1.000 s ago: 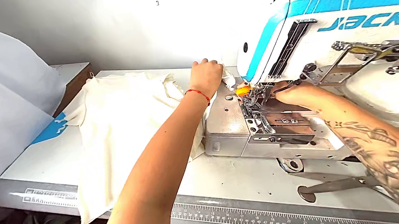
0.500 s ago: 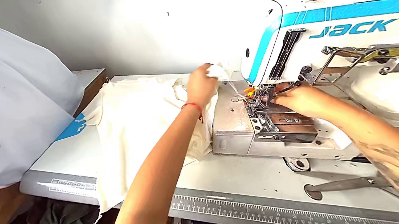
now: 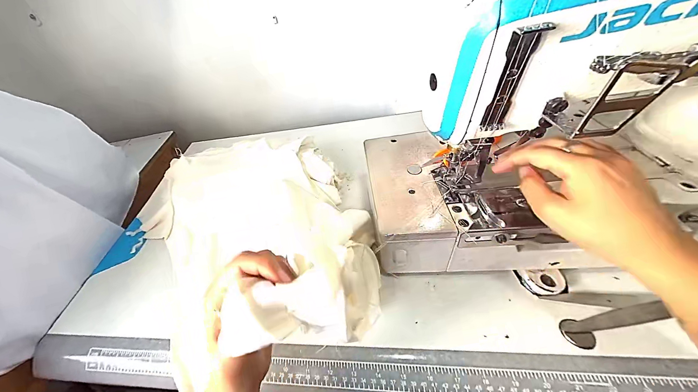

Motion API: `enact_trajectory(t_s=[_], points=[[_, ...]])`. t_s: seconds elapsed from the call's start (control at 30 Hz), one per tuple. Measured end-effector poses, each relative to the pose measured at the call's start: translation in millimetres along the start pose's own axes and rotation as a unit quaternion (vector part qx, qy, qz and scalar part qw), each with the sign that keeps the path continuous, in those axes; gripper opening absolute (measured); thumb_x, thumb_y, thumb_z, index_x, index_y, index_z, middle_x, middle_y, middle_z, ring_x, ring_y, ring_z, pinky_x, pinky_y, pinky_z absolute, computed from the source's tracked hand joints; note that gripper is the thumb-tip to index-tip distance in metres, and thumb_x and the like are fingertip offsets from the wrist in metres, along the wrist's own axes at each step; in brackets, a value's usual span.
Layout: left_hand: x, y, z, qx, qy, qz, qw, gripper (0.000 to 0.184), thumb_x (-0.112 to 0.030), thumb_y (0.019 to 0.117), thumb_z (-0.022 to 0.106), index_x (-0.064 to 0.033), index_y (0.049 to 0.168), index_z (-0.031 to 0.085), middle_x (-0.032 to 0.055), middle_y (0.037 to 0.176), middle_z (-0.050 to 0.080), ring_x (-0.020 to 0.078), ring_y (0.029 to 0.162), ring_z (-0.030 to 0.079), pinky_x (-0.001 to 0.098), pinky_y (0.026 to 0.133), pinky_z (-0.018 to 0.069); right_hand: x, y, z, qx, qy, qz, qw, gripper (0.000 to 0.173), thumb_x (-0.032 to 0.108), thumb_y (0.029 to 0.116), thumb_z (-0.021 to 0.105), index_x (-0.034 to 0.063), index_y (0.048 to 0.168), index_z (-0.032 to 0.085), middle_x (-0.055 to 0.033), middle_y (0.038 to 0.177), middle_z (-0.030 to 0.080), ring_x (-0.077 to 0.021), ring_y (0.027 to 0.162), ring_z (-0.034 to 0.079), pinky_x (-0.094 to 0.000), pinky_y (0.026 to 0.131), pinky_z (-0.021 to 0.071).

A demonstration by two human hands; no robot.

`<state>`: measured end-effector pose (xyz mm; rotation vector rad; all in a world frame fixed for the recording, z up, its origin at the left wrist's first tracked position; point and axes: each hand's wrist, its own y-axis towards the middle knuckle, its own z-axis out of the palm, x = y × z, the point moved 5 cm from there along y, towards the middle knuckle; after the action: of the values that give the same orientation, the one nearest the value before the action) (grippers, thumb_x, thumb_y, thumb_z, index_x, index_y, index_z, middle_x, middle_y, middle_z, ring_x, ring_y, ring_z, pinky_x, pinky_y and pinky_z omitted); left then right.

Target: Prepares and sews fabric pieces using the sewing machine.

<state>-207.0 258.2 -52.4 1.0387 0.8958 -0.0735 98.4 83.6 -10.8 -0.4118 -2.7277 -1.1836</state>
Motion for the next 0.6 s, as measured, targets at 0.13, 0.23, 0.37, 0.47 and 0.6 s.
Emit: enact_trajectory(t_s=[0.13,0.23,0.37,0.47,0.6], points=[[3,-11,17,0.017,-0.050,0.008,0.999,0.032,-0.048,0.0901,0.069,-0.0201,0.105,0.075,-0.0103,0.093,0.072,-0.0015,0.087,0.067,0.0150,0.077,0.0545,-27,39,21,0.207,0.023,0.070,0.976,0.020,0.006,0.1031,0.058,-0.0073,0.109,0.071,-0.0301,0.105,0.069,-0.0483,0.105,0.064,-0.0700,0.090,0.0439],[7,-12,20,-0.007,-0.090,0.019,0.996,0.032,-0.047,0.0895,0.069,-0.0189,0.103,0.075,-0.0098,0.091,0.071,-0.0006,0.087,0.067,0.0166,0.079,0.0544,-27,47,28,0.261,-0.018,0.030,0.965,0.019,0.007,0.1034,0.059,-0.0068,0.102,0.072,-0.0273,0.099,0.069,-0.0440,0.098,0.066,-0.0634,0.088,0.0464],[8,-16,19,-0.012,-0.101,0.021,0.995,0.031,-0.045,0.0915,0.067,-0.0179,0.104,0.075,-0.0092,0.092,0.071,-0.0001,0.088,0.067,0.0165,0.080,0.0540,-36,41,21,0.257,-0.076,-0.030,0.963,0.017,0.008,0.1021,0.062,-0.0038,0.104,0.074,-0.0243,0.099,0.071,-0.0441,0.099,0.068,-0.0669,0.090,0.0469],[8,-18,17,0.001,-0.103,0.016,0.995,0.031,-0.043,0.0920,0.067,-0.0163,0.107,0.074,-0.0075,0.094,0.072,0.0013,0.090,0.068,0.0168,0.081,0.0542,-43,34,0,0.226,-0.122,-0.053,0.965,0.016,-0.003,0.0903,0.072,-0.0053,0.106,0.071,-0.0264,0.100,0.070,-0.0476,0.098,0.067,-0.0679,0.087,0.0478],[1,-21,20,0.040,-0.084,0.020,0.995,0.035,-0.045,0.0937,0.066,-0.0157,0.111,0.073,-0.0089,0.099,0.072,-0.0001,0.095,0.066,0.0158,0.087,0.0516,-41,6,-37,0.121,-0.166,-0.109,0.972,0.025,-0.005,0.0810,0.074,-0.0075,0.105,0.066,-0.0295,0.101,0.066,-0.0553,0.098,0.063,-0.0701,0.080,0.0485]])
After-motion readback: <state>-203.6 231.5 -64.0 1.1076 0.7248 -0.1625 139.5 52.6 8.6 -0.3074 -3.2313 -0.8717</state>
